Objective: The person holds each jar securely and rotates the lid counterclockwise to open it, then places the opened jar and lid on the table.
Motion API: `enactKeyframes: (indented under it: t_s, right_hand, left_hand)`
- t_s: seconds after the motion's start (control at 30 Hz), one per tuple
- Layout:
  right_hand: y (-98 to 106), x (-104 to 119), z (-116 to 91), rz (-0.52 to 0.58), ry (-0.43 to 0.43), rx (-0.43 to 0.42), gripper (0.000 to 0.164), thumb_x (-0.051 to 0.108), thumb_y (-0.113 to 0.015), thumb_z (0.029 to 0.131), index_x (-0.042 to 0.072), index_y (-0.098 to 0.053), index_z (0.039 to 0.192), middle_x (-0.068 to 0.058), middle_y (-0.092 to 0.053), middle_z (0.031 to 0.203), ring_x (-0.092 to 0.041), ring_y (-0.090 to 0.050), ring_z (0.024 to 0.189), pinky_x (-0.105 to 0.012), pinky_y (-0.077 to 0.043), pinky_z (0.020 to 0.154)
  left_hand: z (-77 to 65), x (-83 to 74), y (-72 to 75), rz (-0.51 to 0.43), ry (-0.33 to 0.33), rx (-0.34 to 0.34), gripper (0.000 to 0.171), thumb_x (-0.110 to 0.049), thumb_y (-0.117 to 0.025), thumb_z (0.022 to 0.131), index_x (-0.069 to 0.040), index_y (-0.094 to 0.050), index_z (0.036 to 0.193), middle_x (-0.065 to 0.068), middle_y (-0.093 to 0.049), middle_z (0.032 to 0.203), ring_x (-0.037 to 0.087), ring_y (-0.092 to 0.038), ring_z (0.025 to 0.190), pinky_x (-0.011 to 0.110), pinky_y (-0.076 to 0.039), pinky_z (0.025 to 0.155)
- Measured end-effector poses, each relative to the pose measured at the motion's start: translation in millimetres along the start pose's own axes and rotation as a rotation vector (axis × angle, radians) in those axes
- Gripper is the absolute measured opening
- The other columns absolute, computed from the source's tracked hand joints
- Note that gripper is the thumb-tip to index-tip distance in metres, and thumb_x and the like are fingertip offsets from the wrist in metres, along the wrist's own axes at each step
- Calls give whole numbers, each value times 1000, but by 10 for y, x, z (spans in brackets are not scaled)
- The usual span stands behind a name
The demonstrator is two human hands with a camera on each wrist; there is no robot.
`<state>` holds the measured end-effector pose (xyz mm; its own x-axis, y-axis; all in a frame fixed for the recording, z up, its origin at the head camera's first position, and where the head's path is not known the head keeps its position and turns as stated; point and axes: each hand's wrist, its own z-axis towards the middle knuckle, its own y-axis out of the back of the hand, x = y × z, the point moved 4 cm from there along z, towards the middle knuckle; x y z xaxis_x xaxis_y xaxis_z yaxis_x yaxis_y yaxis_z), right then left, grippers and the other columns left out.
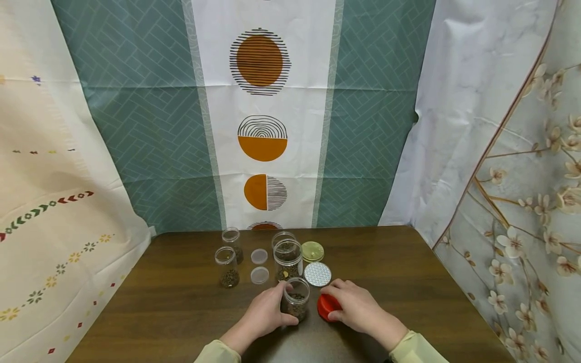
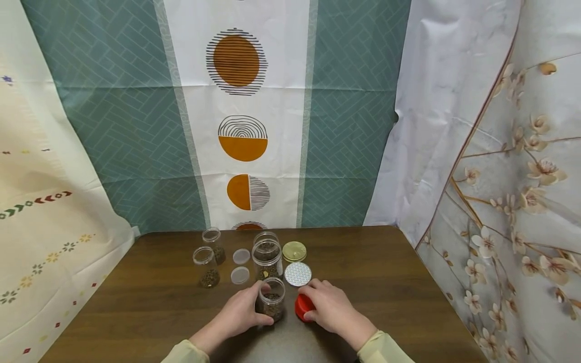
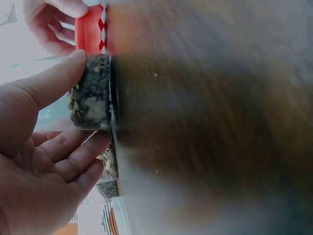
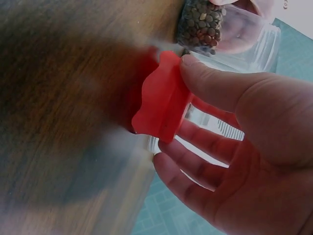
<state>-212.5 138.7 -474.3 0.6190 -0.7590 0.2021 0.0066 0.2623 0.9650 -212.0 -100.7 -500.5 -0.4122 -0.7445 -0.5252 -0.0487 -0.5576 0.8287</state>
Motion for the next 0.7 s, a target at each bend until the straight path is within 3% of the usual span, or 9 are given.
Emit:
enactKeyframes:
  t_s: [0.4, 0.5, 0.7]
  right_hand:
    - [-71, -12, 5, -19, 27, -59, 58, 30, -99, 84, 16, -74, 135, -3, -67, 126, -28, -65, 110, -47, -59, 81]
    - [-61, -20, -9, -13, 15, -76, 60, 33, -97, 87, 15, -72, 138, -6, -67, 131, -29, -65, 115, -49, -60, 84]
    - [26, -41, -24, 27, -37, -129, 62, 38, -86, 98, 9, -66, 149, -15, -63, 148, -38, -60, 135, -60, -56, 103]
  left_hand:
    - [21, 52, -20, -87, 12, 32, 78, -28, -105, 74, -7, -63, 136, 10, -74, 129, 33, -70, 119, 53, -56, 98]
    - [-1, 61, -11, -116, 2, 23, 84, -24, -106, 72, -4, -61, 141, 12, -73, 130, 35, -69, 121, 55, -55, 101]
    - [-101, 71, 116, -108, 9, -8, 89, -25, -104, 76, 0, -58, 148, 17, -68, 138, 39, -65, 130, 62, -52, 105]
